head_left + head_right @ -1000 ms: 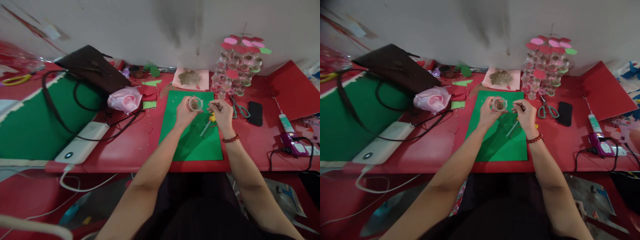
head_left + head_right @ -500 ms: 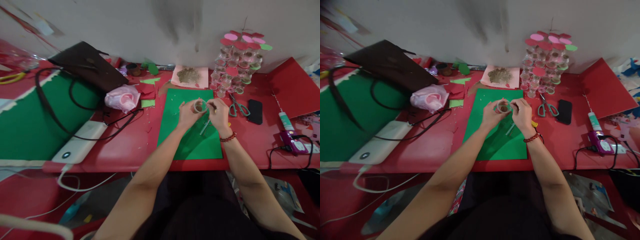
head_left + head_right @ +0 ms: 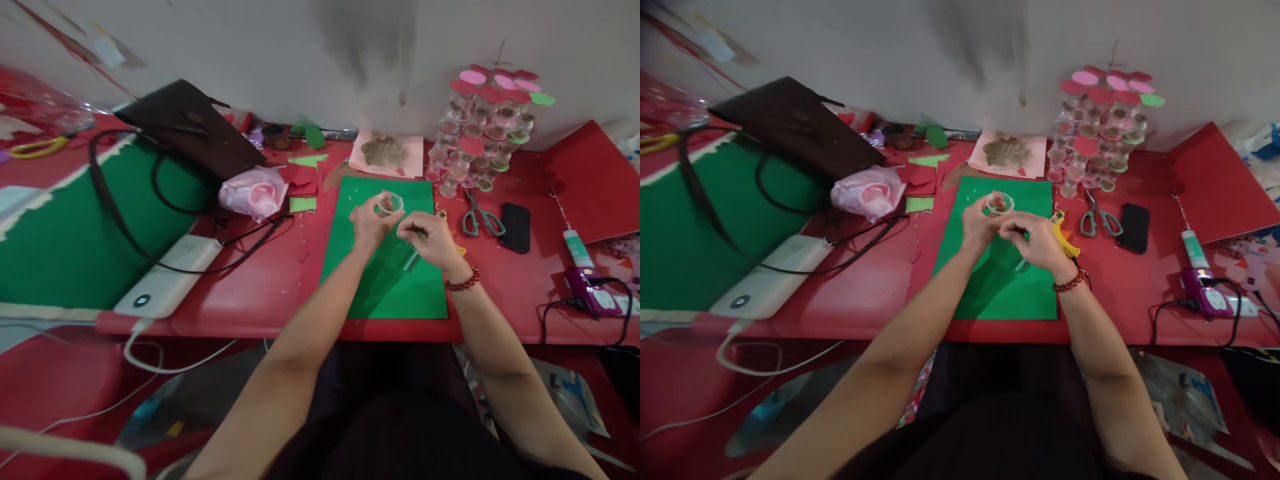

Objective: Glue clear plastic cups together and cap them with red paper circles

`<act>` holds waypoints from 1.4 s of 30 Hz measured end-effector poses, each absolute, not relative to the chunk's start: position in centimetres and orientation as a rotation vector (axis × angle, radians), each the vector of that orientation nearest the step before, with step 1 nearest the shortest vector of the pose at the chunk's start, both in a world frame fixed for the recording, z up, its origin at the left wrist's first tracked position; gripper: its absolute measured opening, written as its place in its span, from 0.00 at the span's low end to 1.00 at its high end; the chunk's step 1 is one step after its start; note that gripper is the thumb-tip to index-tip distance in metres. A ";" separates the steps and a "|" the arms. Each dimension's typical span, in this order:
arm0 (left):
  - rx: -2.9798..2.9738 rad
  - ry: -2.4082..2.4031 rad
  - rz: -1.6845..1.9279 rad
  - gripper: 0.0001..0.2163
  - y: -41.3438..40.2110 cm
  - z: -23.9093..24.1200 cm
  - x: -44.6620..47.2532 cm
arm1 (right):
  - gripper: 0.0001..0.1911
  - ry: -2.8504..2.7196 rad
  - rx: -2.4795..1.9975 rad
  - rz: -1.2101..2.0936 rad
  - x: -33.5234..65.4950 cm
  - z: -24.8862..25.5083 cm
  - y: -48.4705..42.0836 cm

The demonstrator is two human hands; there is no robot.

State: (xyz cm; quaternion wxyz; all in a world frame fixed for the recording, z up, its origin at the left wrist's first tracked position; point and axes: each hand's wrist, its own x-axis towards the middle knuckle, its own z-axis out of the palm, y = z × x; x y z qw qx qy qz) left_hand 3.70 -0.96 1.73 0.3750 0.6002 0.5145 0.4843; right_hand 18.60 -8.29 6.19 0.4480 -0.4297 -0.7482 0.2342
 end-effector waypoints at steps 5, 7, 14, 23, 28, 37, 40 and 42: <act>1.491 1.286 1.308 0.21 -1.1 2.1 3.6 | 0.08 -1.573 -1.073 0.749 18.9 5.2 -7.5; 1.513 1.261 1.312 0.21 -1.5 2.4 3.8 | 0.05 -1.424 -1.134 0.731 19.4 4.7 -6.8; 1.701 1.163 1.180 0.21 -2.9 3.1 5.0 | 0.11 -1.391 -1.328 0.548 20.1 4.3 -6.2; 1.987 1.401 0.968 0.10 -3.9 2.9 5.8 | 0.13 -1.721 -1.719 -0.112 19.2 4.6 -7.2; 1.957 1.411 1.047 0.10 -3.2 1.2 5.9 | 0.12 -1.842 -1.808 -0.290 18.5 5.3 -7.8; 1.767 1.464 1.149 0.14 -2.1 1.7 4.9 | 0.11 -2.023 -1.385 0.005 18.8 5.0 -7.6; 1.668 1.442 1.206 0.13 -1.7 1.8 4.6 | 0.11 -2.100 -1.102 0.171 18.5 5.1 -7.9; 1.611 1.393 1.251 0.12 -1.4 1.7 4.5 | 0.11 -2.059 -1.029 0.249 18.2 5.2 -8.1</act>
